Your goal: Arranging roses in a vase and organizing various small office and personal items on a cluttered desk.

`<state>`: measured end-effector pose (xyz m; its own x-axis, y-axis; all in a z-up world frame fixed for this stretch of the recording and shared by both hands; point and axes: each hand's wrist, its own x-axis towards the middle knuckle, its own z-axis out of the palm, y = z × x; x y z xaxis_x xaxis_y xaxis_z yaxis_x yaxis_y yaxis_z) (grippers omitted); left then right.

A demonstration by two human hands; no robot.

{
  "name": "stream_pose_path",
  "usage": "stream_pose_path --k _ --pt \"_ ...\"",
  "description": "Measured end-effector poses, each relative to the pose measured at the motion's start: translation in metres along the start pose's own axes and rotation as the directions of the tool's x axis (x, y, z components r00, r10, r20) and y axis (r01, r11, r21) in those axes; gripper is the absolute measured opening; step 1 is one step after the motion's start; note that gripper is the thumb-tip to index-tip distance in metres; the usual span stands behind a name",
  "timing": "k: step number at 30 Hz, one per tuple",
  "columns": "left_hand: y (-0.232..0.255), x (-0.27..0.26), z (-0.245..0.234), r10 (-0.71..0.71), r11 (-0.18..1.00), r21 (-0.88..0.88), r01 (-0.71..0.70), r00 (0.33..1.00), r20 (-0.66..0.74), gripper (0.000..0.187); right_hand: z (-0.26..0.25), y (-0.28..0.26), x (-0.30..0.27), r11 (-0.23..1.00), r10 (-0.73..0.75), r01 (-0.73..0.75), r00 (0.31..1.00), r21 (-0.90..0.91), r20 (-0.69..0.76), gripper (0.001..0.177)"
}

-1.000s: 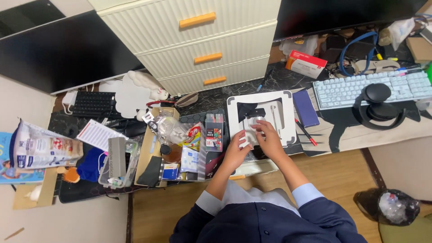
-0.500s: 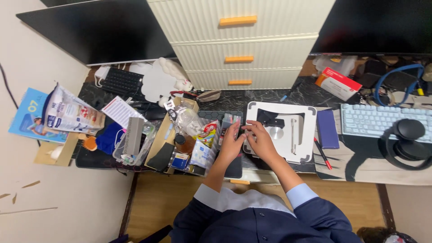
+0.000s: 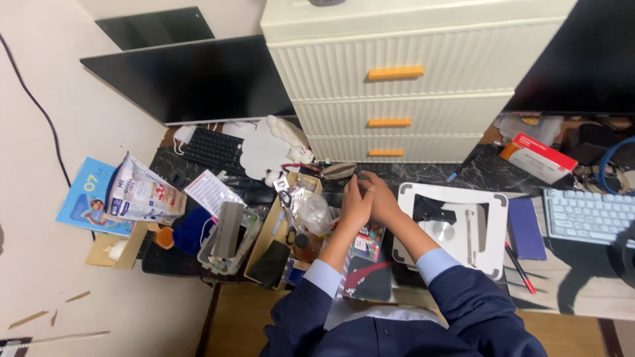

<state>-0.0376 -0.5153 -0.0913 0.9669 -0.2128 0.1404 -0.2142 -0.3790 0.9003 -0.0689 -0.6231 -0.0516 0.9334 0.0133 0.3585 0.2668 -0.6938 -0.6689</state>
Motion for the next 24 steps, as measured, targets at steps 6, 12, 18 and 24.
stream_pose_path --k 6,12,18,24 --pt "-0.023 0.041 0.02 -0.218 0.967 0.128 0.219 0.976 -0.019 0.086 0.091 0.084 0.036 0.979 -0.132 0.144 0.987 -0.147 0.087 0.036" --pt "-0.077 0.085 0.04 -0.135 0.961 0.228 0.159 0.984 -0.116 0.086 0.087 0.06 0.065 0.885 -0.014 0.119 0.973 -0.449 0.23 0.041" --pt "-0.055 0.093 0.014 -0.465 0.856 0.207 0.473 0.881 -0.092 0.084 0.099 0.086 0.091 0.798 0.049 0.254 0.877 -0.547 0.478 0.064" --pt "-0.093 0.097 0.014 -0.607 0.739 0.25 0.626 0.779 -0.157 0.086 0.111 0.094 0.09 0.898 0.188 0.109 0.78 -0.426 0.596 0.059"
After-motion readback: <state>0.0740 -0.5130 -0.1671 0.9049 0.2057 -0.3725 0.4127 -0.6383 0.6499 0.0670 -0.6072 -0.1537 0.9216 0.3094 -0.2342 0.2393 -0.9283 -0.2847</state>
